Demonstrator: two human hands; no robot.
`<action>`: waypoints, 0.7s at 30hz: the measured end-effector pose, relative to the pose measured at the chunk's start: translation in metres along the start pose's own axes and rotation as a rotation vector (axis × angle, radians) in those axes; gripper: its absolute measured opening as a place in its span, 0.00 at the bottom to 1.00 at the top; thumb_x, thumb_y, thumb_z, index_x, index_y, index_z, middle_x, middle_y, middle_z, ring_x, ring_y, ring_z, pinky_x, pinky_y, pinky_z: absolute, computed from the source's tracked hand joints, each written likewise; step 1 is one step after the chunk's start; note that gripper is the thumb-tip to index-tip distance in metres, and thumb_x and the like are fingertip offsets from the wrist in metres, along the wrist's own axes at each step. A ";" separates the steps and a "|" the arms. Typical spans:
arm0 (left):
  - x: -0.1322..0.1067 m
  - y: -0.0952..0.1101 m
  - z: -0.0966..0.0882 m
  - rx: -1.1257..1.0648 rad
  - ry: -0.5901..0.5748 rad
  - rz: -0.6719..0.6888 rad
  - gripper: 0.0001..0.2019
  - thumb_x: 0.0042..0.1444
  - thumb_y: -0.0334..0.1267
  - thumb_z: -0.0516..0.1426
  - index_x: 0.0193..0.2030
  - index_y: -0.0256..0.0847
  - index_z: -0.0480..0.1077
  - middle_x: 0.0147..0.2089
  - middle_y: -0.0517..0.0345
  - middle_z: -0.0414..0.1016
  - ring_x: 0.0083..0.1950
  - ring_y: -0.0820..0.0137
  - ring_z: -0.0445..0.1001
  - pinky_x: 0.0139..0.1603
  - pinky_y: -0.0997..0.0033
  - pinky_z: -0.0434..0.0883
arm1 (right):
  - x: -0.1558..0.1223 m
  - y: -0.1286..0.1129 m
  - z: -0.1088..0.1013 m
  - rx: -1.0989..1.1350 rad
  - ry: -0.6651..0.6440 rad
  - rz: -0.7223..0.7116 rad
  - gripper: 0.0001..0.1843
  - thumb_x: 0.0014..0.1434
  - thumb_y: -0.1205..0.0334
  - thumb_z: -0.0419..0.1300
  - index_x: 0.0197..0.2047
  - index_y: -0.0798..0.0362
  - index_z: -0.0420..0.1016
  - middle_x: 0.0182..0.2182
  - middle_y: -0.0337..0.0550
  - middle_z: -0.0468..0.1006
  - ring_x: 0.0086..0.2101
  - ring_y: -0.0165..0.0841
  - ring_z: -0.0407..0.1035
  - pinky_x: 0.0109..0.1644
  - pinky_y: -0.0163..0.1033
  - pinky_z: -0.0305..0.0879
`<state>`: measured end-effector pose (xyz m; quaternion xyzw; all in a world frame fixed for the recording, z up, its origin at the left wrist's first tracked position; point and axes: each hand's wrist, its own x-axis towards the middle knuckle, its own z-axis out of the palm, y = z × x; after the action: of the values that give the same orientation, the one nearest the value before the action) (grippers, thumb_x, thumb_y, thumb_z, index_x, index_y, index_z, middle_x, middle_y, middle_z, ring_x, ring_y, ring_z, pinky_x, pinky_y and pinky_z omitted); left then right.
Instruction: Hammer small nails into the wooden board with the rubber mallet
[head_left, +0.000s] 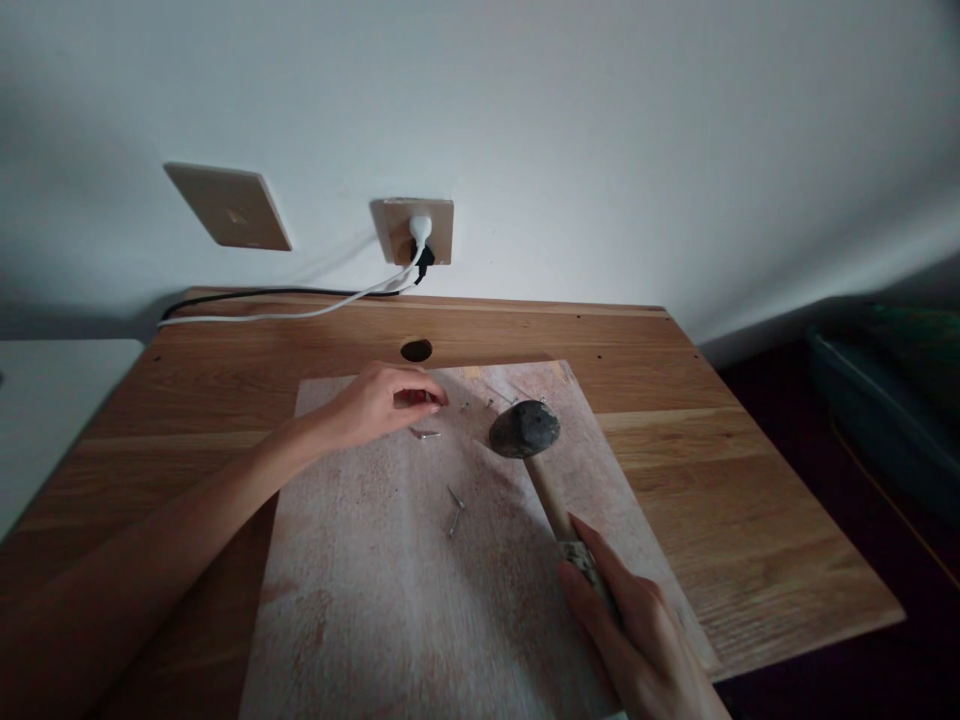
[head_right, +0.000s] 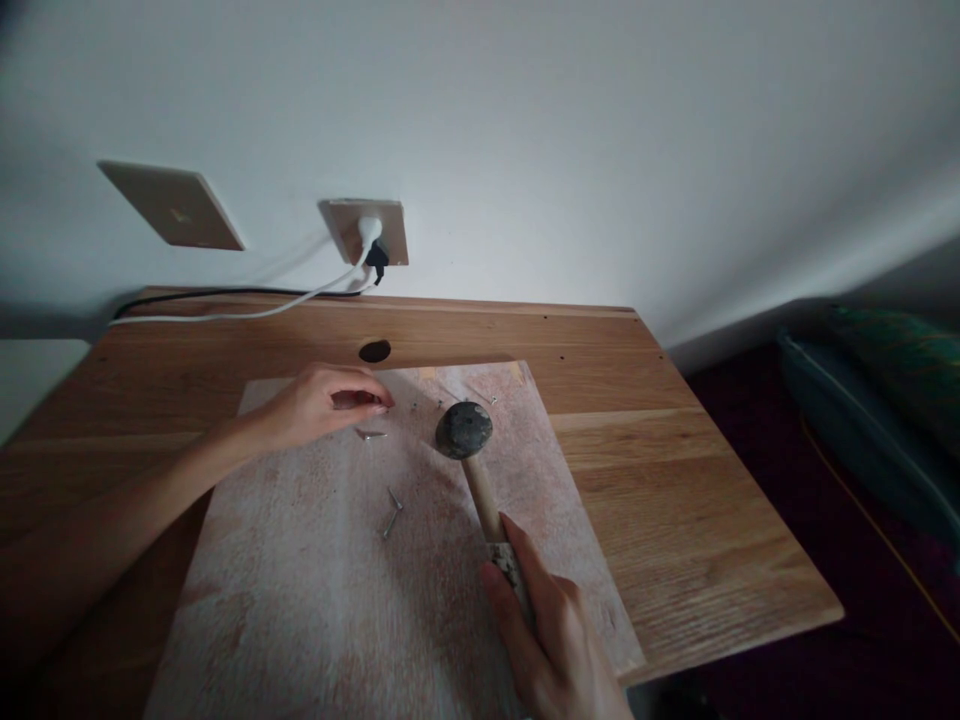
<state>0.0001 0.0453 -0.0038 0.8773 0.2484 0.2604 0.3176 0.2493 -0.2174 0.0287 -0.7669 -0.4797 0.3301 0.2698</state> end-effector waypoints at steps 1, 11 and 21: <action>0.000 0.000 0.000 0.002 -0.009 0.002 0.07 0.68 0.36 0.61 0.42 0.41 0.81 0.40 0.56 0.86 0.39 0.70 0.81 0.43 0.71 0.74 | 0.000 0.000 0.000 -0.006 0.000 0.004 0.36 0.71 0.36 0.55 0.64 0.58 0.81 0.21 0.36 0.78 0.23 0.36 0.75 0.30 0.37 0.72; 0.000 -0.003 0.006 0.060 0.021 0.073 0.05 0.66 0.34 0.63 0.41 0.41 0.83 0.41 0.53 0.85 0.42 0.67 0.82 0.47 0.67 0.76 | -0.002 -0.009 -0.002 -0.034 0.005 -0.030 0.37 0.71 0.34 0.56 0.64 0.56 0.81 0.25 0.39 0.83 0.26 0.37 0.78 0.33 0.37 0.76; -0.002 -0.003 0.009 -0.140 0.044 -0.066 0.22 0.60 0.31 0.64 0.62 0.45 0.74 0.39 0.62 0.85 0.33 0.74 0.79 0.38 0.75 0.74 | 0.020 -0.045 0.006 -0.033 -0.112 -0.325 0.30 0.77 0.43 0.51 0.67 0.56 0.77 0.20 0.36 0.77 0.20 0.33 0.72 0.26 0.34 0.73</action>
<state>0.0034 0.0424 -0.0120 0.8384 0.2654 0.2856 0.3809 0.2261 -0.1805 0.0531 -0.6641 -0.6169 0.3165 0.2797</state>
